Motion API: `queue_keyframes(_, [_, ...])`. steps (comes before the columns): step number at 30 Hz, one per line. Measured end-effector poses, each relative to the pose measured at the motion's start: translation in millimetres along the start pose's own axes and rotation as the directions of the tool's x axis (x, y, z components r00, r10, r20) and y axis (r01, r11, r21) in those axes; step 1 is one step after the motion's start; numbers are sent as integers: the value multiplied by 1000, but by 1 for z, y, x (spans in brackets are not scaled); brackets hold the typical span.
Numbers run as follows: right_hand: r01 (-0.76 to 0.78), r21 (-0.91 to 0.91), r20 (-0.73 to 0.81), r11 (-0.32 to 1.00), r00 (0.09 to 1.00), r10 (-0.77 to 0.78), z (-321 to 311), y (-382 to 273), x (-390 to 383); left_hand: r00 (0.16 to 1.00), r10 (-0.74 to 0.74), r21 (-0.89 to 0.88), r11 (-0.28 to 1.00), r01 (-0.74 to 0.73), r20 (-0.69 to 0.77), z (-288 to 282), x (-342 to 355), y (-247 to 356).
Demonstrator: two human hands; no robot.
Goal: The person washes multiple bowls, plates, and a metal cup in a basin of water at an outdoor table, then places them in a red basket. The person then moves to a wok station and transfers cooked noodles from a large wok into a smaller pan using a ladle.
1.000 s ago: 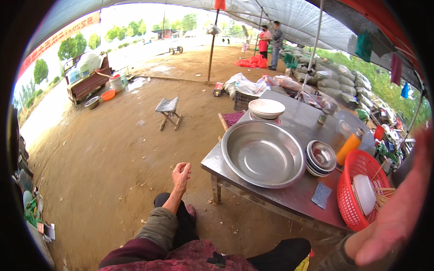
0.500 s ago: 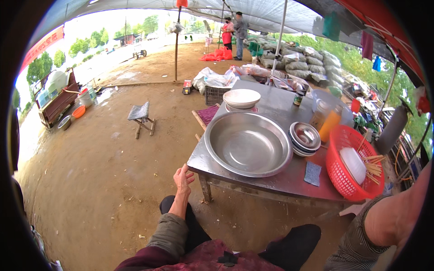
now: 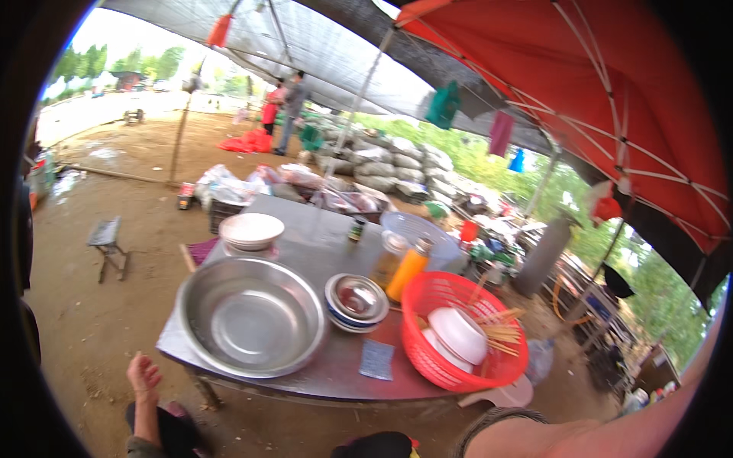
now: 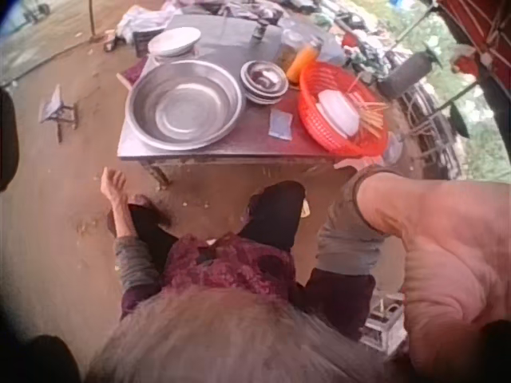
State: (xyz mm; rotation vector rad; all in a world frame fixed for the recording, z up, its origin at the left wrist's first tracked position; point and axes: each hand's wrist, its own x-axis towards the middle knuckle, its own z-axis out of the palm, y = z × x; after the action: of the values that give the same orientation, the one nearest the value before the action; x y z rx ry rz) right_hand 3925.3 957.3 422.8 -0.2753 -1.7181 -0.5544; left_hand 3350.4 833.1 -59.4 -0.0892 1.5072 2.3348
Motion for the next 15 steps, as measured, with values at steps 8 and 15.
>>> queue_keyframes(8, [-17, 3, 8, 1000, 1000, 17, 15, 3, 4, 998, -53, 31, 998, 52, 28, 7, 6, -8])
queue_keyframes(15, [-13, 40, 29, 999, 1000, 12, 31, 8, 6, 999, -33, -39, 999, 34, 24, 22, 4, -3])
